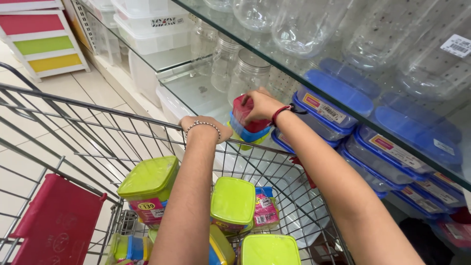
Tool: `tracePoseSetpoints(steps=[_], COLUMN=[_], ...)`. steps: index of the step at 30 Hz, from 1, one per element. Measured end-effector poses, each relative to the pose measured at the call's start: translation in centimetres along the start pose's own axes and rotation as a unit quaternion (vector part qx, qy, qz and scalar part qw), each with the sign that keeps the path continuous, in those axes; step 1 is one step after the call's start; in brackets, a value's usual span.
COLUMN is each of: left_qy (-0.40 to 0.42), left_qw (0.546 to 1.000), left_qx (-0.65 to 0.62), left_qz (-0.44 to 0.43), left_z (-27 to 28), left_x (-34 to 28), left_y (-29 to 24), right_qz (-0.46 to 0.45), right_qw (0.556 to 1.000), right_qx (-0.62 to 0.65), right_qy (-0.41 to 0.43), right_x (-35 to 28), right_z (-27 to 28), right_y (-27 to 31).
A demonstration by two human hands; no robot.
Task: The recorder organizes and selects various plastic food containers from a store shelf into a shopping cart.
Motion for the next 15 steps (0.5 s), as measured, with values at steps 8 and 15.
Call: tracePoseSetpoints(steps=[8,15], left_qy=[-0.043,-0.193], left_qw=[0.999,0.941], left_qx=[-0.007,-0.273], left_qz=[-0.001,-0.051], left_z=[-0.1,3.9], left_x=[0.9,-2.5], left_y=[0.2,1.9], right_qz=[-0.242,-0.109], right_qw=[0.969,0.977], right_qx=[0.004,-0.014], right_qy=[0.051,-0.183], right_x=[-2.9,-6.6], right_z=[-3.0,5.9], right_y=[-2.2,10.8])
Point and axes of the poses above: each hand's wrist, its own x-axis towards the middle knuckle, its own z-axis out of the back of the hand, y = z × x, the point moved 9 cm from there along x, towards the middle knuckle, and after that the axes turned 11 degrees about z, right-handed, at the moved point
